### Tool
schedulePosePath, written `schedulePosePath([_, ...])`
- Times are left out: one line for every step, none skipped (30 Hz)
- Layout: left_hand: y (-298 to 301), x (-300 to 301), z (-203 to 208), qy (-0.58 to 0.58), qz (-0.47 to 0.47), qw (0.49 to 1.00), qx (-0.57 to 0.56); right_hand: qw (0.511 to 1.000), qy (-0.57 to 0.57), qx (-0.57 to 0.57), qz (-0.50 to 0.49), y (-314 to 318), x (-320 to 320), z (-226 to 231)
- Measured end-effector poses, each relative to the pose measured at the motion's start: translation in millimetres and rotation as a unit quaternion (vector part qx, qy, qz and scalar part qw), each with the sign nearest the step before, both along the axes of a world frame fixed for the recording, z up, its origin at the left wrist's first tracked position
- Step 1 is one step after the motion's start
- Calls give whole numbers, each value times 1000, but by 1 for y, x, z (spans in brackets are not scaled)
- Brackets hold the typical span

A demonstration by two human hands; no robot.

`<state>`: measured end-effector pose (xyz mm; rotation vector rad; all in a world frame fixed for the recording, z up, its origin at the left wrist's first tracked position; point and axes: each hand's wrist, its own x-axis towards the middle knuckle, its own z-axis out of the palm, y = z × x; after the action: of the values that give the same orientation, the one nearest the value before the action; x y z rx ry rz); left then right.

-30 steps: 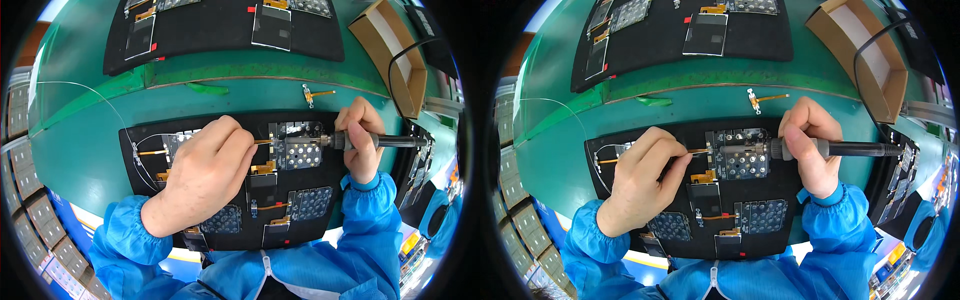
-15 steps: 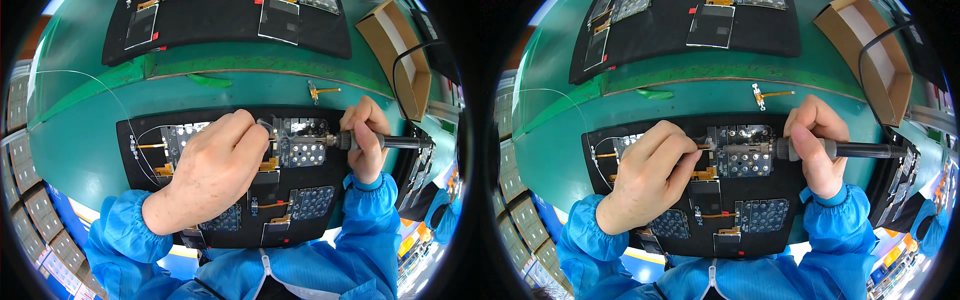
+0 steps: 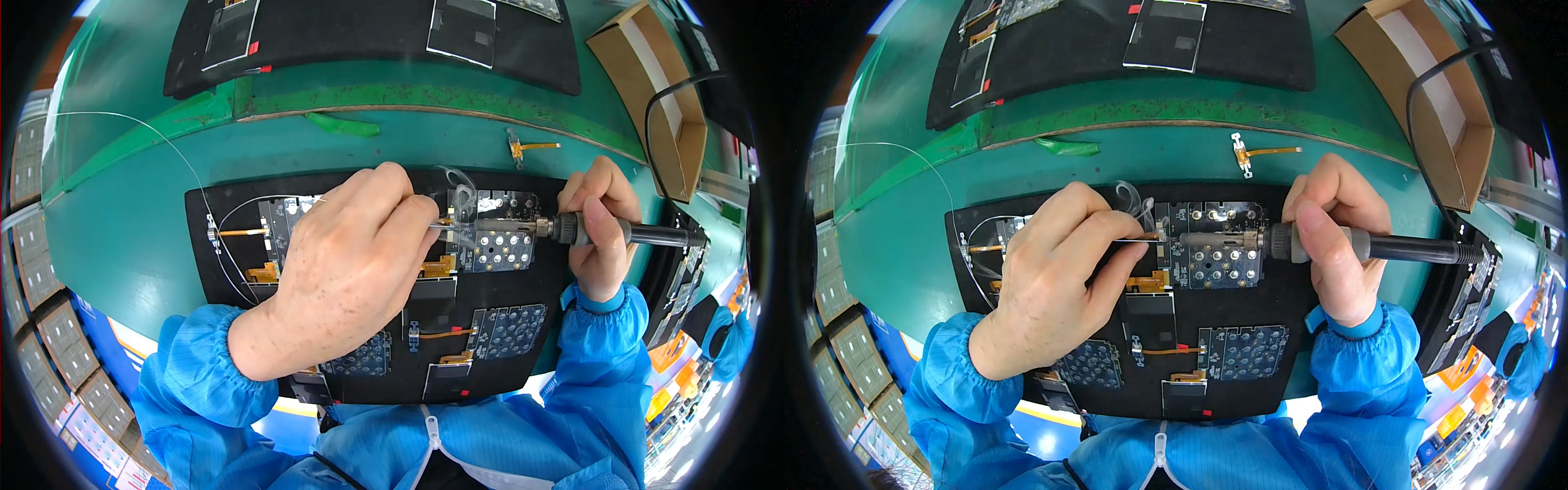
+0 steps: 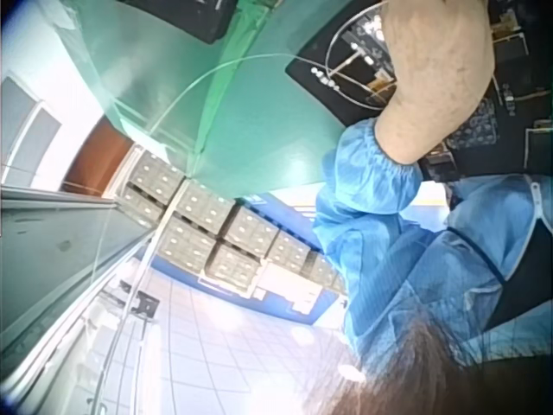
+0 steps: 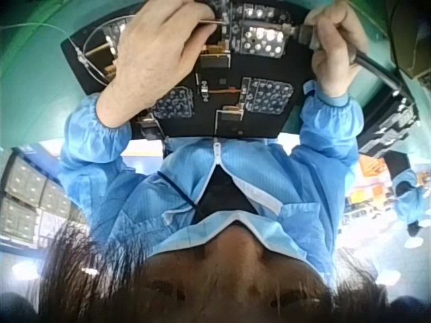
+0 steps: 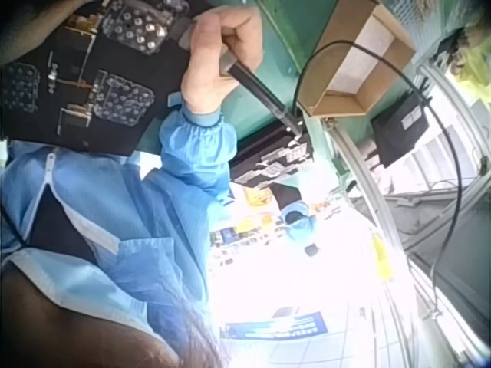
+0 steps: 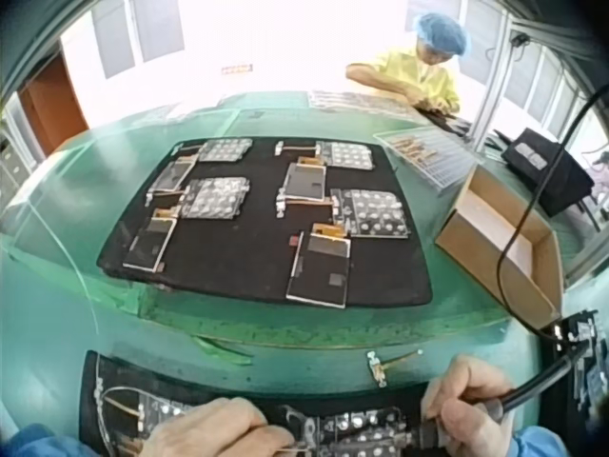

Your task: The person solders electronic components onto circuit boards using a soldering iron and solder wire.

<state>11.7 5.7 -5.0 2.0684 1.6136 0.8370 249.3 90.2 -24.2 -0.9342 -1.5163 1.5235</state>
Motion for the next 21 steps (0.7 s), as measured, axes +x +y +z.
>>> schedulePosePath([0,0,0,1,0,1000,-1,1000,1,-4,2,0,0,0])
schedulePosePath([0,0,0,3,1,1000,-3,1000,10,-11,3,0,0,1])
schedulePosePath([0,0,0,-1,2,1000,-1,1000,0,-4,-1,0,0,1])
schedulePosePath([0,1,0,-4,3,1000,0,1000,-1,-1,-7,-1,0,0])
schedulePosePath([0,1,-1,-5,5,1000,0,1000,-5,-6,-13,-1,0,0])
schedulePosePath([0,1,0,-8,3,1000,-1,1000,0,-2,-5,-1,0,1])
schedulePosePath([0,1,0,-10,2,1000,-3,1000,2,-7,1,0,1,1])
schedulePosePath([-1,0,0,-9,3,1000,-5,1000,15,-12,7,0,1,1])
schedulePosePath([-1,0,0,-13,5,1000,-5,1000,2,0,0,0,0,0])
schedulePosePath([-1,1,0,-14,9,1000,-5,1000,1,11,-9,0,-1,-1])
schedulePosePath([-1,1,-1,-15,12,1000,-5,1000,-1,18,-19,0,-1,-2])
schedulePosePath([-1,1,-1,-13,11,1000,-4,1000,1,20,-15,1,-1,-2])
schedulePosePath([-1,1,-1,-11,11,1000,-2,1000,3,18,-11,1,-1,-2])
schedulePosePath([0,1,-1,-8,12,1000,0,1000,11,15,-8,1,-1,-1])
schedulePosePath([0,1,-1,-10,10,1000,0,1000,5,13,-6,1,-1,-1])
schedulePosePath([0,1,-1,-12,10,1000,1,1000,7,9,-5,1,-1,-1])
schedulePosePath([0,1,-1,-13,8,1000,2,1000,8,5,-4,0,-1,0])
schedulePosePath([0,1,-1,-10,9,1000,-3,1000,7,0,-6,0,-1,0])
schedulePosePath([0,1,0,-6,8,1000,-7,1000,5,-4,-9,0,-1,0])
schedulePosePath([0,1,0,-3,8,1000,-11,1000,10,-11,-16,0,-1,0])
schedulePosePath([0,1,0,-1,7,1000,-11,1000,4,-11,-16,-1,-1,1])
